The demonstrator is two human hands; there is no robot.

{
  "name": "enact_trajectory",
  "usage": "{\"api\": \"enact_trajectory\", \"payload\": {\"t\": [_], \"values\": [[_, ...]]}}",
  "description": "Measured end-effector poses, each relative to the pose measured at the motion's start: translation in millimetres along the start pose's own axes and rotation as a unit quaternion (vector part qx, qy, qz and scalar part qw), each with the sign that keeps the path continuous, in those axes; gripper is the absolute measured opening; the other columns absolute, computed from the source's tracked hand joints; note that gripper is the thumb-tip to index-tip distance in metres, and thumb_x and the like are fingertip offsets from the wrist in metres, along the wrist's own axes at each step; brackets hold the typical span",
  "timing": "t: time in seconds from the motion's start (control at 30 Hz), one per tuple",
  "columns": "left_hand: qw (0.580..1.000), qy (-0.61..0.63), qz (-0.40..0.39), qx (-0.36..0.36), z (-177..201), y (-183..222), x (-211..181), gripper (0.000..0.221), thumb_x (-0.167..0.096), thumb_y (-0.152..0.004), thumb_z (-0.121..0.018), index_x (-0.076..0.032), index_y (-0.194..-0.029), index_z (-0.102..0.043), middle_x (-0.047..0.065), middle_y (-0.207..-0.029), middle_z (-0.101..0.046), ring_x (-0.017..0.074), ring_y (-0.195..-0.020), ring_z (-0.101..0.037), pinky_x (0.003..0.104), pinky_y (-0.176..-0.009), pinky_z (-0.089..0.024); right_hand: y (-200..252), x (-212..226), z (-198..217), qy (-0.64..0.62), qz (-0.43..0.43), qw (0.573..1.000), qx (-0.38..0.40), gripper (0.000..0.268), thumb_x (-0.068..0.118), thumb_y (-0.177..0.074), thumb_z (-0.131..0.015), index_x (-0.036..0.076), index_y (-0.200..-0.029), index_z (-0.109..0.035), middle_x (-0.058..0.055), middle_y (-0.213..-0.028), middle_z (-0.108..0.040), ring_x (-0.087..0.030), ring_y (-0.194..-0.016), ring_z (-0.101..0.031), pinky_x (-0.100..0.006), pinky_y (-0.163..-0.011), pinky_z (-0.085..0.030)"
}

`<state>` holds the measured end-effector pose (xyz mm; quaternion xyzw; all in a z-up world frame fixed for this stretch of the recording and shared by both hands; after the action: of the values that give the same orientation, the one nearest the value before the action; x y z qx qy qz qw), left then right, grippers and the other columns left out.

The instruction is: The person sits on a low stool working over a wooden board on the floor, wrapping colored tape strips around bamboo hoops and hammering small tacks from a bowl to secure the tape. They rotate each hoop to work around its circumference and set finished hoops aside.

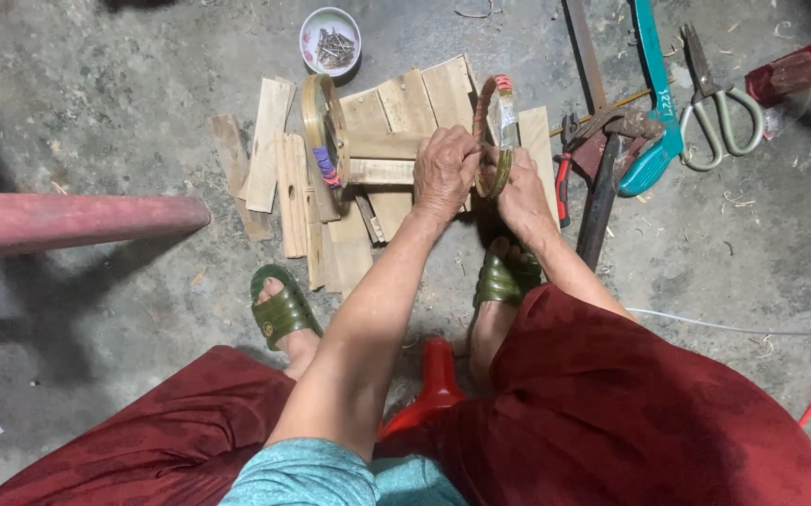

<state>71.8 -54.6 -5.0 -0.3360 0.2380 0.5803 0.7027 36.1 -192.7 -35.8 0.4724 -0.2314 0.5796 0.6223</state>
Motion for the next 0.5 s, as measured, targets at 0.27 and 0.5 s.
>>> {"api": "enact_trajectory", "payload": {"t": [0.27,0.5], "values": [[1.000,-0.015,-0.005,-0.012,-8.3,2.2,10.4,0.018,-0.017,-0.085,-0.073,-0.020,-0.074,-0.058,-0.001,-0.075,-0.056,0.0223,-0.085,-0.061,0.036,-0.079,-0.047,42.0,-86.0,106.9,0.180,0.002,0.922,-0.343,0.063,0.003,-0.089,-0.085,0.010,-0.143,-0.054,-0.015,-0.122,-0.044,-0.038,-0.117,-0.041,-0.053,-0.104,-0.035],[1.000,-0.013,-0.003,-0.005,-5.2,1.8,7.1,0.014,-0.016,-0.083,-0.073,-0.020,-0.076,-0.062,-0.001,-0.078,-0.059,0.0220,-0.087,-0.062,0.036,-0.081,-0.047,35.9,-142.8,115.0,0.185,-0.056,0.923,-0.334,0.050,0.008,-0.081,-0.088,0.009,-0.123,-0.059,-0.015,-0.110,-0.053,-0.041,-0.100,-0.059,-0.050,-0.089,-0.047]]}}
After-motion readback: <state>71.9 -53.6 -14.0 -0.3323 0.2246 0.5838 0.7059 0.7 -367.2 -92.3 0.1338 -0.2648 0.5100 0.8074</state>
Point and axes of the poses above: each hand's wrist, its own y-axis away from the middle knuckle, its own z-axis out of the back of the hand, x = y × z, the point moved 9 cm from there along -y, towards the middle knuckle
